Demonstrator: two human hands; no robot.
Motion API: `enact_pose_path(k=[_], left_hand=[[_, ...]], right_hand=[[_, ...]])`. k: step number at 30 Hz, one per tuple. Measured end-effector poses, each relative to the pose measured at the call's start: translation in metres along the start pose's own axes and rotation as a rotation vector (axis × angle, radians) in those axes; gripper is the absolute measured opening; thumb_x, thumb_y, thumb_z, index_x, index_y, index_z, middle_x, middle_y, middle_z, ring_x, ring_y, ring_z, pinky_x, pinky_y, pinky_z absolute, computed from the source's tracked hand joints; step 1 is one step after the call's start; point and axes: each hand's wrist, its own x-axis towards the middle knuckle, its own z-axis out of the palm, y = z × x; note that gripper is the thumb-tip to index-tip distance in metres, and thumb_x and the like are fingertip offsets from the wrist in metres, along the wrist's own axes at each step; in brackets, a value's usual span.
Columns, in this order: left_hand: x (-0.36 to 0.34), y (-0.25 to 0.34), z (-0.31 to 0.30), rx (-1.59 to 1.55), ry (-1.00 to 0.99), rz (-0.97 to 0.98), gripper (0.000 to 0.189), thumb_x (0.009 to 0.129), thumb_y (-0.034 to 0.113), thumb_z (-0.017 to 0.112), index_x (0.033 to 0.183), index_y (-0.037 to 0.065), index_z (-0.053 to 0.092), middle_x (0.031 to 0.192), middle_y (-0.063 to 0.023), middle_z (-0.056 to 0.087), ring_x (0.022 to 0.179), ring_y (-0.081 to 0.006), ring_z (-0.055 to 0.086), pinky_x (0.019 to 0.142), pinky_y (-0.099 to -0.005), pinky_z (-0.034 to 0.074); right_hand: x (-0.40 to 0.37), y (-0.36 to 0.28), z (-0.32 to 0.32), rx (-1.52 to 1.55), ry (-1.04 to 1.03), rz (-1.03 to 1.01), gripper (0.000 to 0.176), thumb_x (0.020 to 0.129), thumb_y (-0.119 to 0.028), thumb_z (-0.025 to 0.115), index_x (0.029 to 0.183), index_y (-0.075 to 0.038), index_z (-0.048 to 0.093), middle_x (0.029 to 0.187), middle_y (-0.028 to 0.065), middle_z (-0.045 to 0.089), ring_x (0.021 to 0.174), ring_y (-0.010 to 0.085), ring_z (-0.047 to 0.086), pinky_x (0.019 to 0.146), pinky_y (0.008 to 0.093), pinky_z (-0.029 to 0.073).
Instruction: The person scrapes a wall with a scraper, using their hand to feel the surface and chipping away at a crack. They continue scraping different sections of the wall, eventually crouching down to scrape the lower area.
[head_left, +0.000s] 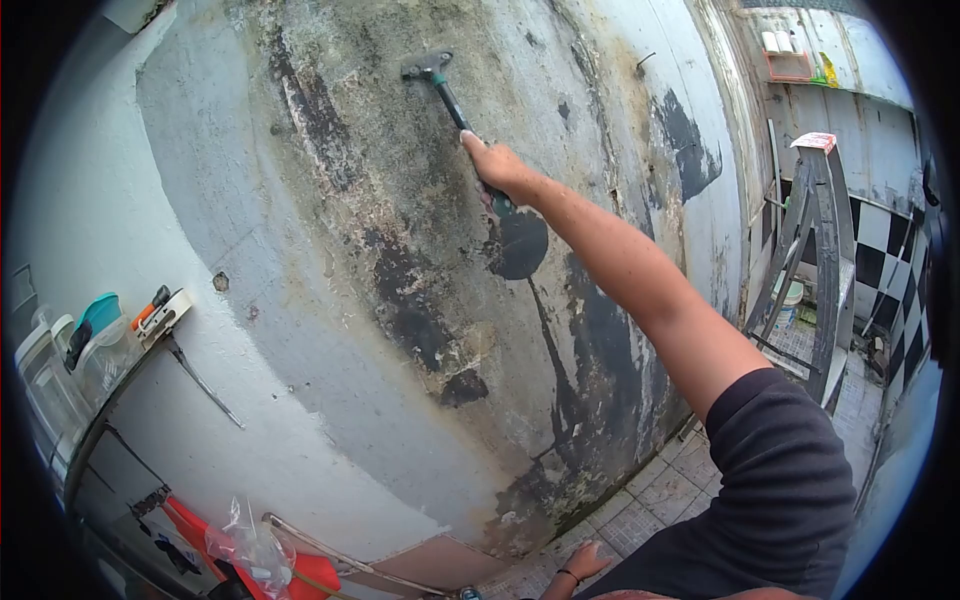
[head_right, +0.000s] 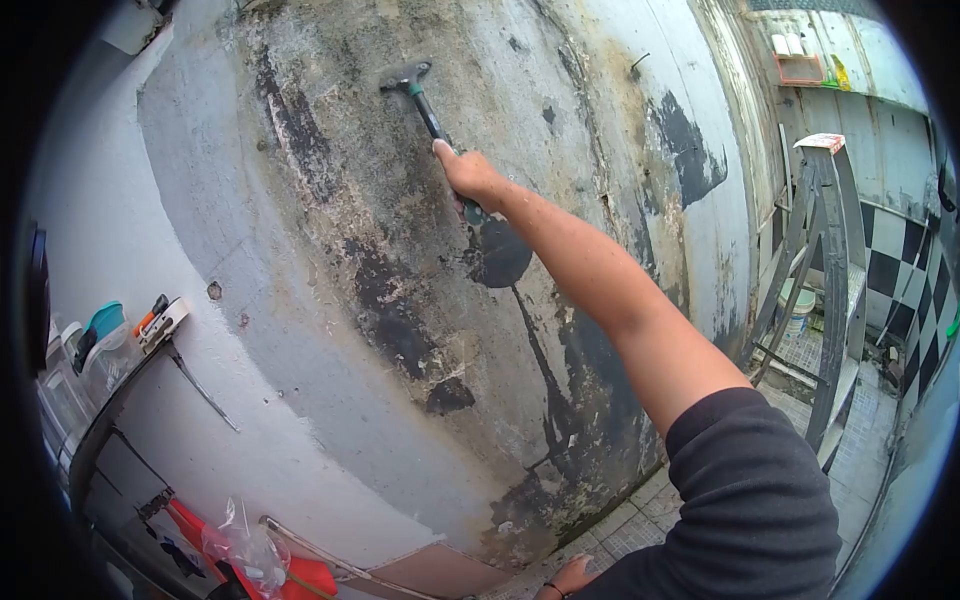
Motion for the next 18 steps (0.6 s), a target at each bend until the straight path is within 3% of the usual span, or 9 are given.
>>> enact_pose_path(k=[2, 4, 5, 7, 9, 10, 13, 17, 18], left_hand=[[0.012, -0.029, 0.033, -0.033, 0.028, -0.035, 0.081, 0.085, 0.054, 0.063, 0.139, -0.003, 0.046, 0.142, -0.0271, 0.045, 0.135, -0.0384, 0.041, 0.112, -0.0431, 0.035], [0.041, -0.054, 0.077, 0.374, 1.158, 0.398, 0.081, 0.085, 0.056, 0.062, 0.138, -0.003, 0.047, 0.141, -0.0258, 0.047, 0.135, -0.0365, 0.042, 0.112, -0.0429, 0.035], [0.017, -0.051, 0.048, 0.372, 1.166, 0.383, 0.081, 0.085, 0.056, 0.062, 0.138, -0.003, 0.047, 0.141, -0.0258, 0.047, 0.135, -0.0365, 0.042, 0.112, -0.0429, 0.035], [-0.021, -0.040, -0.004, -0.133, 0.165, -0.199, 0.082, 0.085, 0.056, 0.061, 0.139, -0.003, 0.047, 0.141, -0.0252, 0.047, 0.136, -0.0359, 0.041, 0.112, -0.0427, 0.036], [-0.047, -0.026, -0.036, -0.155, 0.178, -0.248, 0.082, 0.085, 0.057, 0.061, 0.139, -0.003, 0.047, 0.141, -0.0250, 0.048, 0.136, -0.0356, 0.042, 0.111, -0.0429, 0.037], [-0.053, -0.022, -0.041, -0.167, 0.172, -0.286, 0.082, 0.085, 0.057, 0.060, 0.139, -0.003, 0.047, 0.141, -0.0249, 0.048, 0.135, -0.0354, 0.043, 0.110, -0.0431, 0.038], [-0.059, -0.020, -0.045, -0.233, 0.175, -0.333, 0.082, 0.085, 0.057, 0.060, 0.139, -0.003, 0.047, 0.141, -0.0249, 0.049, 0.133, -0.0351, 0.046, 0.109, -0.0433, 0.039], [-0.065, -0.007, -0.026, -0.269, 0.121, -0.257, 0.080, 0.084, 0.055, 0.061, 0.136, -0.005, 0.049, 0.134, -0.0275, 0.055, 0.127, -0.0379, 0.052, 0.106, -0.0433, 0.042], [-0.061, -0.008, -0.017, -0.267, 0.109, -0.253, 0.080, 0.084, 0.055, 0.061, 0.136, -0.005, 0.049, 0.134, -0.0275, 0.055, 0.127, -0.0379, 0.052, 0.106, -0.0433, 0.042]], right_hand=[[0.025, -0.041, 0.001, 0.038, -0.022, -0.046, 0.062, 0.098, -0.058, 0.042, 0.082, 0.001, 0.050, 0.059, 0.0089, 0.050, 0.047, 0.0209, 0.053, 0.044, 0.0415, 0.049], [0.043, -0.081, -0.002, 0.029, -0.030, -0.090, 0.059, 0.098, -0.058, 0.041, 0.083, -0.001, 0.046, 0.060, 0.0065, 0.047, 0.047, 0.0186, 0.051, 0.045, 0.0406, 0.050], [0.052, -0.097, -0.003, 0.031, -0.030, -0.130, 0.058, 0.099, -0.057, 0.040, 0.083, -0.002, 0.045, 0.059, 0.0061, 0.047, 0.048, 0.0182, 0.051, 0.046, 0.0403, 0.050], [0.069, -0.129, -0.008, -0.019, -0.051, -0.192, 0.055, 0.101, -0.052, 0.036, 0.106, 0.002, 0.047, 0.064, 0.0099, 0.053, 0.050, 0.0213, 0.055, 0.049, 0.0418, 0.053], [0.085, -0.150, -0.009, -0.010, -0.061, -0.238, 0.053, 0.102, -0.052, 0.033, 0.109, -0.001, 0.046, 0.064, 0.0088, 0.053, 0.049, 0.0201, 0.055, 0.049, 0.0408, 0.053], [0.078, -0.151, -0.005, 0.030, -0.017, -0.283, 0.053, 0.101, -0.055, 0.037, 0.083, -0.005, 0.044, 0.059, 0.0039, 0.047, 0.046, 0.0128, 0.049, 0.045, 0.0339, 0.051], [0.066, -0.131, -0.002, 0.023, -0.012, -0.248, 0.055, 0.101, -0.055, 0.037, 0.081, -0.004, 0.045, 0.059, 0.0043, 0.047, 0.046, 0.0138, 0.050, 0.045, 0.0351, 0.051], [0.023, -0.034, 0.003, 0.006, -0.048, -0.050, 0.065, 0.097, -0.060, 0.043, 0.087, 0.003, 0.053, 0.060, 0.0097, 0.056, 0.048, 0.0209, 0.057, 0.045, 0.0409, 0.050], [0.002, -0.005, 0.007, -0.012, -0.025, 0.003, 0.068, 0.097, -0.062, 0.042, 0.075, 0.002, 0.055, 0.058, 0.0094, 0.056, 0.046, 0.0205, 0.057, 0.045, 0.0407, 0.050]])
